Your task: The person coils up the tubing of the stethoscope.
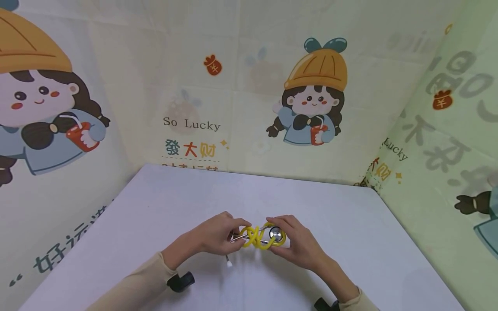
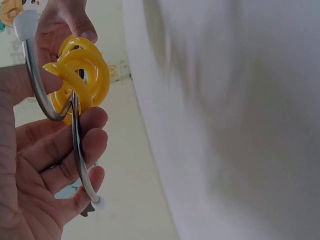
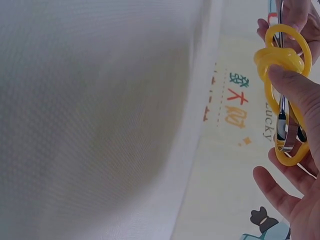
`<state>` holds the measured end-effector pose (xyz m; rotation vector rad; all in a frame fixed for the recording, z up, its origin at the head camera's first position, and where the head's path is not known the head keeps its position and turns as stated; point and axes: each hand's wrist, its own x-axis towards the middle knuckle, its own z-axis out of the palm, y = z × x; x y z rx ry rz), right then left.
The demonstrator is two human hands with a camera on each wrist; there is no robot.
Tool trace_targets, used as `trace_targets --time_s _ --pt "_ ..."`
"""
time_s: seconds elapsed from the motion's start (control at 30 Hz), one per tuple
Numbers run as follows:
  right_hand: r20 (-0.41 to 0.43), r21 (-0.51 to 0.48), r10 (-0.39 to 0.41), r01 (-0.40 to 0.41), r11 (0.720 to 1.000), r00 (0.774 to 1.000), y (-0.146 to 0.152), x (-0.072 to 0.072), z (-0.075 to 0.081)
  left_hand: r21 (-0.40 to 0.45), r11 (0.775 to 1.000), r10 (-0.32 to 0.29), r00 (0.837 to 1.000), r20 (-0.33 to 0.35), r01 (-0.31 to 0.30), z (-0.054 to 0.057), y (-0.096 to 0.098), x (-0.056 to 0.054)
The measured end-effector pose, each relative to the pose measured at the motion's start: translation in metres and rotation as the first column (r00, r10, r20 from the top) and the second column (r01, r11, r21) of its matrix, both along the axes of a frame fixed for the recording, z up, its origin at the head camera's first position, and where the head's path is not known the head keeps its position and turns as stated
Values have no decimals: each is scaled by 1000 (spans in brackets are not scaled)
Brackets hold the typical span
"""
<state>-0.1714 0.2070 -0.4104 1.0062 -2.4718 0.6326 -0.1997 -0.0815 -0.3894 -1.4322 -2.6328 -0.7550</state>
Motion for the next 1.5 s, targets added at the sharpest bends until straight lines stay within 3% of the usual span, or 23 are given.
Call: trace_targets --time_s 0.3,0.47,0.67,1.07,1.27,1.5 --pt "3 26 -44 44 999 999 -2 -6 -2 -106 994 36 999 -25 -39 -6 -6 -10" --pt "3 56 -68 67 996 998 -4 -13 -4 -120 991 56 996 -66 -64 -11 -8 -16" --pt "75 100 -104 96 990 992 -8 -21 -9 -146 986 67 994 -91 -80 -15 -10 -22" --pt "152 171 -133 107 979 979 -12 -28 -16 -197 978 60 997 -42 -67 -28 -12 -29" --pt "153 175 -112 84 981 982 -12 -28 -18 -181 983 22 995 -99 -39 -37 -15 -32" --pt "164 173 -106 77 982 981 -13 -25 -19 -184 982 18 991 -135 -43 -40 -16 -30"
